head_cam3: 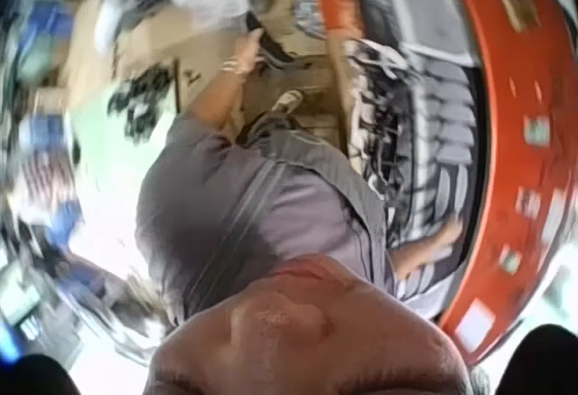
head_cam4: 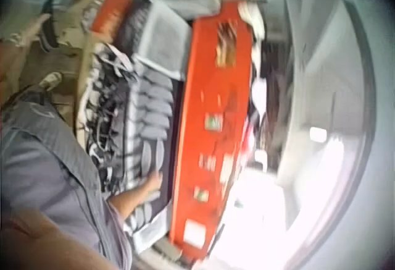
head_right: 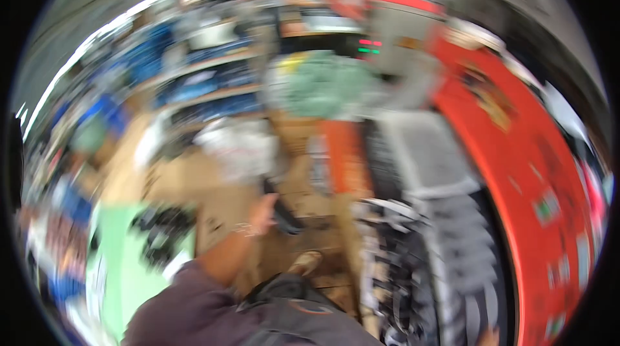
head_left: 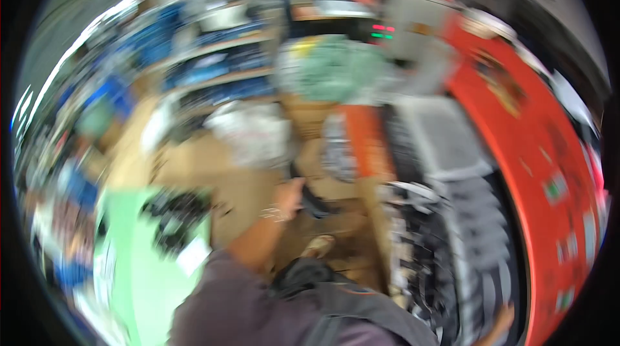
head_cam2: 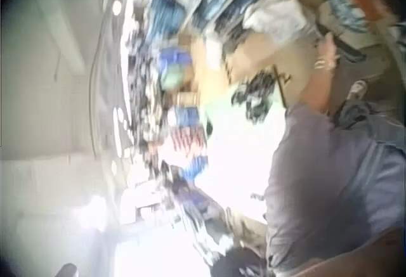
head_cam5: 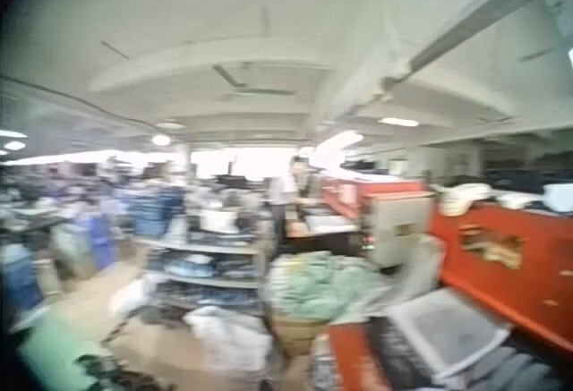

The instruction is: Operating a hydraulic press with a metal die to cut specific shapes out of material for shoes.

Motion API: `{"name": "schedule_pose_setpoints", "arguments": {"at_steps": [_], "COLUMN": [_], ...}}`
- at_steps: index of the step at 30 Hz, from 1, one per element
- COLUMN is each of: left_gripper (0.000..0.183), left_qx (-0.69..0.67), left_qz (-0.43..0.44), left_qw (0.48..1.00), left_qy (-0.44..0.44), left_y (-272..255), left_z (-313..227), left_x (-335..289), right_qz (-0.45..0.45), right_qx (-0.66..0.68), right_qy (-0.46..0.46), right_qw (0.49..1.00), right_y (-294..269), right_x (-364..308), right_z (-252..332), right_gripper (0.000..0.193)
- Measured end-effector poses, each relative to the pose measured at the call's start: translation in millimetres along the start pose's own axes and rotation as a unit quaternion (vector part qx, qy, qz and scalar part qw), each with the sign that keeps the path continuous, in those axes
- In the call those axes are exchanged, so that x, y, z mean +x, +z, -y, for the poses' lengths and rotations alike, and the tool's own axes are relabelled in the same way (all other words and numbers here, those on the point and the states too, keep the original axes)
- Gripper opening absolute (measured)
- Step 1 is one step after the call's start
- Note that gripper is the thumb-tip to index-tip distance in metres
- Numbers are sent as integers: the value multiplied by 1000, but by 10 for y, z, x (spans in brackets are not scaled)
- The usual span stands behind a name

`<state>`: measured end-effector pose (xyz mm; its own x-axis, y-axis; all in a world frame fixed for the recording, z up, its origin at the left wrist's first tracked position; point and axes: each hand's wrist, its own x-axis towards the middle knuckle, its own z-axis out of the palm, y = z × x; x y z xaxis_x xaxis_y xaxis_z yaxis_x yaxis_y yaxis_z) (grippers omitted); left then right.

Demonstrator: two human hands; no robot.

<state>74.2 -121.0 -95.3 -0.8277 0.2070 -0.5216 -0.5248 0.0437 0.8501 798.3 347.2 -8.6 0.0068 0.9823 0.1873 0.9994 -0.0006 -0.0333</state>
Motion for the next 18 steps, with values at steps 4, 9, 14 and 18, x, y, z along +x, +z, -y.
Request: {"name": "schedule_pose_setpoints", "arguments": {"at_steps": [4, 9, 14, 18], "left_gripper": [36, 31, 55, 23], "left_qx": [-310, -517, -526, -356], "left_qz": [-131, -478, -675, -596], "left_qw": [928, 709, 506, 710], "left_qy": [-160, -8, 109, 119], "left_y": [-775, -2479, -3319, -3402], "left_z": [1284, 2542, 2146, 2494], "left_x": [-795, -2337, -3101, -2637], "right_qz": [66, 85, 83, 103], "right_qx": [-7, -18, -64, -84], "right_qy": [-270, -453, -445, -404], "right_qw": [961, 887, 890, 905], "right_y": [253, 227, -89, -174], "right_x": [1272, 1497, 1771, 1902], "right_z": [2294, 4584, 4661, 4378], "right_gripper": [37, 39, 42, 43]}}
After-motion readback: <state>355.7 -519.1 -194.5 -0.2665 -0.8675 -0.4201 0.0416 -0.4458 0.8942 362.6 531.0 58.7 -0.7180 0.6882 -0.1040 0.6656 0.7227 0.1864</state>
